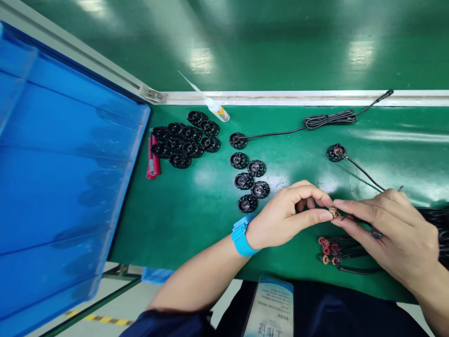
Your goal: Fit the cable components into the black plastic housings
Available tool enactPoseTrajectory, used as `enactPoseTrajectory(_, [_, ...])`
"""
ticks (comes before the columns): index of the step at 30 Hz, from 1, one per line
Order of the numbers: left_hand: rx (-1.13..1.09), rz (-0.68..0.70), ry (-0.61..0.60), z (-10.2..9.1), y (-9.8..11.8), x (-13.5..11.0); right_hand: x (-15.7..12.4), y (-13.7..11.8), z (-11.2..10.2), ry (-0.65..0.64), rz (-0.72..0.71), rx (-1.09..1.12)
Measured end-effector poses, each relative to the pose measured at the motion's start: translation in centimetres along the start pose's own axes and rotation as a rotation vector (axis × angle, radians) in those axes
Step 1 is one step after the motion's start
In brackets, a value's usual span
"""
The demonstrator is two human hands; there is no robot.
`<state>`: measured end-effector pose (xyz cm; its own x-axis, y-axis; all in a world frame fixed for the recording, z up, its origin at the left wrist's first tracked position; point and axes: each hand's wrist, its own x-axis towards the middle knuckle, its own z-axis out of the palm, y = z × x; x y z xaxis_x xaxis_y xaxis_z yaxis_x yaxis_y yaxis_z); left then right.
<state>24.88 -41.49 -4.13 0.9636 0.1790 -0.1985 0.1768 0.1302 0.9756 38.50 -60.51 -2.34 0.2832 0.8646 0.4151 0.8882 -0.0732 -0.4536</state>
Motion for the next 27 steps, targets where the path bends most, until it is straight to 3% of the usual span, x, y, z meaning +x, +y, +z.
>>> enactPoseTrajectory(6, [-0.067,0.031,0.02,0.4,0.1,-0.3,-0.4,-0.1,-0.7,0.044,0.002,0.078])
enactPoseTrajectory(15, [0.066,0.322,0.086,0.9,-0.5,-0.5,0.4,-0.7,-0.7,0.004,0.057,0.144])
enactPoseTrajectory(20, [0.085,0.385,0.116,1.3,-0.6,-0.7,0.1,-0.8,-0.6,-0.017,0.147,0.233])
enactPoseTrajectory(22, [0.142,0.412,0.138,1.1,-0.3,-0.8,-0.3,-0.6,-0.8,-0.026,0.241,0.326])
enactPoseTrajectory(24, [0.274,0.453,0.211,0.5,0.3,-0.9,-0.8,-0.2,-1.1,-0.012,0.426,0.518])
enactPoseTrajectory(27, [0.663,0.501,0.348,-1.1,1.4,-1.6,-1.0,1.0,-1.5,0.081,0.704,0.913])
